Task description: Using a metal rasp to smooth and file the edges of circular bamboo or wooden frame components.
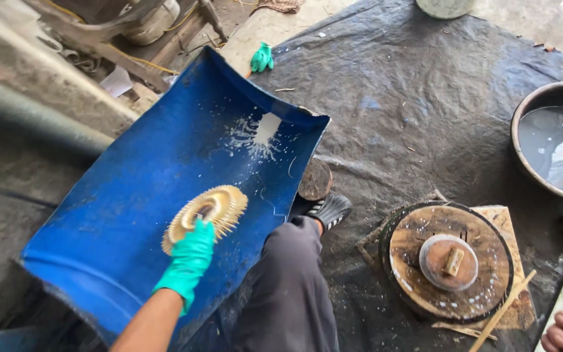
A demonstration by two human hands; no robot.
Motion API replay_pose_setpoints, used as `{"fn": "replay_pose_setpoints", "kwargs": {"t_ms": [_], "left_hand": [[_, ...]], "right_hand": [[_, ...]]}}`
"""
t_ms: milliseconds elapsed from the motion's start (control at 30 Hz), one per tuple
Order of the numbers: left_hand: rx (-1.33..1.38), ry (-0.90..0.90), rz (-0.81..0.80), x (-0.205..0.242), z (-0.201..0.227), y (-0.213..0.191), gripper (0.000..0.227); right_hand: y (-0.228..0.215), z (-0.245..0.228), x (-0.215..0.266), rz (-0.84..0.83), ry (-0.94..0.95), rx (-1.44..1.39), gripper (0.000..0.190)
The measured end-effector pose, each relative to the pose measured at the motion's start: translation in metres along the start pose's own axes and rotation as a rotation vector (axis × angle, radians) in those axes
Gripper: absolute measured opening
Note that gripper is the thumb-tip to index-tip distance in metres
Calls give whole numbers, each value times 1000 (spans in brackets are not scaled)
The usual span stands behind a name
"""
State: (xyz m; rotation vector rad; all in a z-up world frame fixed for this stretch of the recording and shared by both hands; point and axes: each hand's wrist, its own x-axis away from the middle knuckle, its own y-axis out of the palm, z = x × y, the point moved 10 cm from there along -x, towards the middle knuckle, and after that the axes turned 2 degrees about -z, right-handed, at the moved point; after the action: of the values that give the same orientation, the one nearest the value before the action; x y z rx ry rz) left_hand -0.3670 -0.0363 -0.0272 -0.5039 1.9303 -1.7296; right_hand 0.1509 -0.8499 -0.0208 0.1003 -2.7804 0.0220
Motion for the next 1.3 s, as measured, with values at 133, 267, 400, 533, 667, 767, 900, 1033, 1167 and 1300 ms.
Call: {"fn": "replay_pose_setpoints", "kwargs": {"t_ms": [133, 267, 400, 533, 667, 767, 900, 1033, 1167, 1300], "left_hand": [[-11, 36, -246, 29, 37, 17, 41], [350, -311, -314, 23, -3, -26, 35], [249, -158, 75, 2, -43, -129, 46], [857, -419, 323, -28, -108, -178, 32], [1365, -244, 564, -67, -96, -249, 30], [1721, -106, 492, -98, -25, -304, 35], [1745, 60, 340, -136, 83, -327, 35], [1742, 250, 64, -152, 229, -325, 35], [1684, 390, -238, -117, 355, -296, 35], [1631, 497, -422, -84, 434, -275, 35]], "right_hand": [[60, -37, 90, 16, -82, -26, 24], [80, -87, 160, 68, -220, -86, 20], [19, -38, 121, 29, -240, -212, 18], [-51, 80, 23, -154, -284, -635, 35], [4, 9, 127, 75, -384, -81, 35], [106, -109, 292, 181, -498, -45, 61], [163, -147, 386, 213, -456, -129, 61], [214, -136, 413, -89, -209, -135, 56], [229, -133, 425, -234, -108, -238, 47], [200, -103, 413, -65, -80, -473, 45]]}}
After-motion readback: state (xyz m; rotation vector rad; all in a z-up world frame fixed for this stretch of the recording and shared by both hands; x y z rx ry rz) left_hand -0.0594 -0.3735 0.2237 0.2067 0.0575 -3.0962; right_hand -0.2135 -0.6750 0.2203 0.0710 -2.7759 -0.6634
